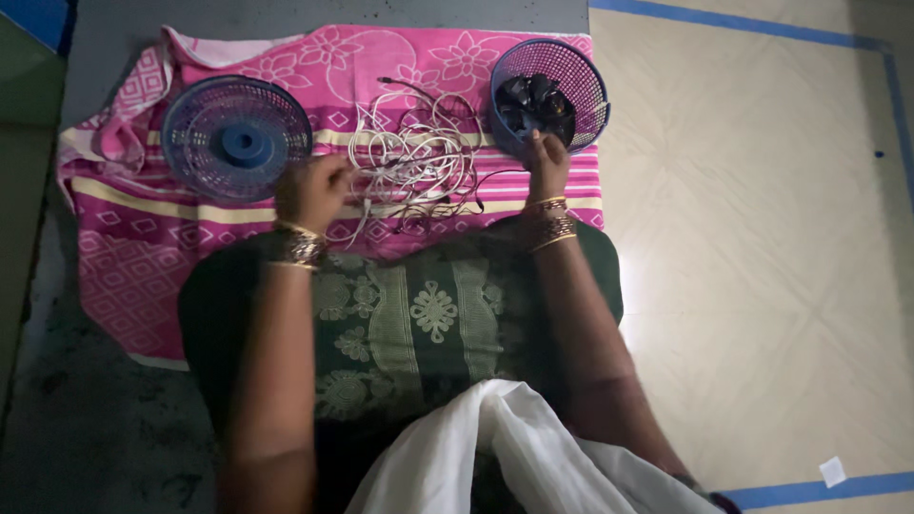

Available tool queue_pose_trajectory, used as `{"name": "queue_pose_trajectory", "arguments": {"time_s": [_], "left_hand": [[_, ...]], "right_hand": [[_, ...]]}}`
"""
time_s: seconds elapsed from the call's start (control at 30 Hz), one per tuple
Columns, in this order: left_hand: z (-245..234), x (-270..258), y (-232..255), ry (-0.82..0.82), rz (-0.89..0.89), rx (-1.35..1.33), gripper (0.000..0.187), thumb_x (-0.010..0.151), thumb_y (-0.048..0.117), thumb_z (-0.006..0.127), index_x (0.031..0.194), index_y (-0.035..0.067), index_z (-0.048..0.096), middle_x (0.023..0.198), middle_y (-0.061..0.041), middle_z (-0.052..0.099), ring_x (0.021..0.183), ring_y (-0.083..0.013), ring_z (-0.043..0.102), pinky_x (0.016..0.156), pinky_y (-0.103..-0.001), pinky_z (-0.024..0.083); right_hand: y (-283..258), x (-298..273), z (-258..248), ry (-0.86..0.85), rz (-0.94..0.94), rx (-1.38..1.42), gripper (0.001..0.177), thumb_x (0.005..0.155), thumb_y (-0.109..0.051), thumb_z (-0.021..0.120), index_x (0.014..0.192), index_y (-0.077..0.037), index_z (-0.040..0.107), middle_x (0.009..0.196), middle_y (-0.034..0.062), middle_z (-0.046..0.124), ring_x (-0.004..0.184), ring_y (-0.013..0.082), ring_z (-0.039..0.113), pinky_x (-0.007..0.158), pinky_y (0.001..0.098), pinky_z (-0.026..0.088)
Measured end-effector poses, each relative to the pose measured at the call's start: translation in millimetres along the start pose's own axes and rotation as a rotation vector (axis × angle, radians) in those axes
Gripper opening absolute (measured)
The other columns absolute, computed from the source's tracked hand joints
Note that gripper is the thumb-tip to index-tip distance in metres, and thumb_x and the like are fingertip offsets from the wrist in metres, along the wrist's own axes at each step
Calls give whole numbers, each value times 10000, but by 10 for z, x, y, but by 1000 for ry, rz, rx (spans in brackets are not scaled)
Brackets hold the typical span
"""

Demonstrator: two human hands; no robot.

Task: The person sits on a mat and repeatedly picks up small black plastic components from a pile of white wires. They attach these components to the wires and place the finished items into a blue plastic basket. The process is repeated for multiple units.

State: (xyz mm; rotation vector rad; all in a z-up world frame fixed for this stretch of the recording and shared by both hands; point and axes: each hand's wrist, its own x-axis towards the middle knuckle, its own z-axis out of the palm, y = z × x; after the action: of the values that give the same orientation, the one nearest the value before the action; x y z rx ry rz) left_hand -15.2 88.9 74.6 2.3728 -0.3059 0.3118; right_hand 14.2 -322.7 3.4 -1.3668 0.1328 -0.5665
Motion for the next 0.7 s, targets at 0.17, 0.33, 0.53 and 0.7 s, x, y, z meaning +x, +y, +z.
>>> {"name": "queue_pose_trajectory", "arguments": {"time_s": [0.17, 0.33, 0.53, 0.7], "left_hand": [[-208, -119, -238, 33, -300, 31, 335, 1027, 375, 722, 818, 114, 717, 737, -70, 712, 651, -250, 642, 607, -373, 446], [-100, -206, -134, 226, -192, 132, 331, 891, 430, 823, 821, 125, 716, 787, -71, 733, 648, -236, 663, 565, -364, 463], [-95, -199, -435, 240, -360, 49, 428, 942, 468, 791, 737, 107, 687, 699, -23, 680, 579, -176, 562, 561, -342, 415], [219, -149, -696, 275, -311, -563, 333, 1036, 394, 660, 840, 131, 717, 659, 52, 580, 565, -76, 445, 555, -283, 337]], "right_hand": [[101, 163, -349, 168, 73, -88, 193, 942, -226, 736, 826, -89, 663, 646, -49, 539, 545, 63, 451, 499, 244, 346], [223, 85, -448, 380, -44, -125, 295, 996, -255, 690, 777, -73, 616, 647, -47, 505, 544, 56, 428, 483, 250, 342], [69, 104, -662, 491, 16, 142, 297, 987, -277, 612, 768, -78, 625, 619, -18, 548, 468, 86, 435, 424, 256, 348], [-6, -71, -502, 199, 95, 266, 203, 959, -232, 685, 861, -57, 656, 712, 20, 600, 570, 113, 521, 510, 261, 396]]}}
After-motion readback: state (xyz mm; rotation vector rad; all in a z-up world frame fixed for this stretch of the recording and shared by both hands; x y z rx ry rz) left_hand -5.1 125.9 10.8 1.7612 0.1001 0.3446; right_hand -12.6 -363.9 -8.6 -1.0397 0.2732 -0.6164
